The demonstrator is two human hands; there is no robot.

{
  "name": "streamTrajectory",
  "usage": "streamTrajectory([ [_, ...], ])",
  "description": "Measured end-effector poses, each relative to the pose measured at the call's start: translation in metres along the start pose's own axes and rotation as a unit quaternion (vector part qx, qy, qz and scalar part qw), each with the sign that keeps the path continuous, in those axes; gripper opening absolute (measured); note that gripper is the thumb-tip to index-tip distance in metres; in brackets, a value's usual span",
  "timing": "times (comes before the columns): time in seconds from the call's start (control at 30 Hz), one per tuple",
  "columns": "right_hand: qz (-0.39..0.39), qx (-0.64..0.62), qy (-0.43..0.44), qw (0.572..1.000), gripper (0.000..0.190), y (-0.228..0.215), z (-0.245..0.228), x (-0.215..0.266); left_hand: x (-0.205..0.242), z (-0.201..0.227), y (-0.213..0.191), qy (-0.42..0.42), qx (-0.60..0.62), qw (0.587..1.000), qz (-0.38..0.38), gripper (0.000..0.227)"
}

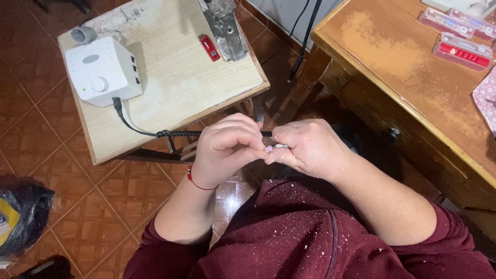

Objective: The person uses a rotary tool to grind a small pink object, then switches to working on a dental prosthesis. They use a metal tool to apply material to the prosthesis and fit a small piece into it.

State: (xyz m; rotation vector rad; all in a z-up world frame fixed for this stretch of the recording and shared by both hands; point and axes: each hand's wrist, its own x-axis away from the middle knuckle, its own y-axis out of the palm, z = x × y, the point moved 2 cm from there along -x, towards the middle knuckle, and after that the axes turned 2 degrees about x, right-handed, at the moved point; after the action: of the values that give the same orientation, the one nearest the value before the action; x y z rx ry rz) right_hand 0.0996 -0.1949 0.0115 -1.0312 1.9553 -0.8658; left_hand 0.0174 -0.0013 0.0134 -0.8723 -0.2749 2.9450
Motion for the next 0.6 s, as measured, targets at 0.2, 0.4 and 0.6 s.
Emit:
streamTrajectory([
  [0.2, 0.002, 0.013, -0.002, 1.0, 0.042, -0.001, 0.0, -0.001, -0.001, 0.001, -0.001, 0.002, -0.032, 0.999, -0.013, 0.014],
  [0.4, 0.012, -0.097, 0.049, 0.994, 0.031, 0.002, 0.006, 0.004, -0.004, 0.007, 0.0, 0.024, -0.061, 0.998, 0.009, 0.012],
  [0.6, 0.036, -0.4, 0.159, 0.902, 0.01, 0.009, 0.008, 0.011, -0.007, 0.02, 0.0, 0.121, -0.226, 0.967, 0.004, 0.016],
])
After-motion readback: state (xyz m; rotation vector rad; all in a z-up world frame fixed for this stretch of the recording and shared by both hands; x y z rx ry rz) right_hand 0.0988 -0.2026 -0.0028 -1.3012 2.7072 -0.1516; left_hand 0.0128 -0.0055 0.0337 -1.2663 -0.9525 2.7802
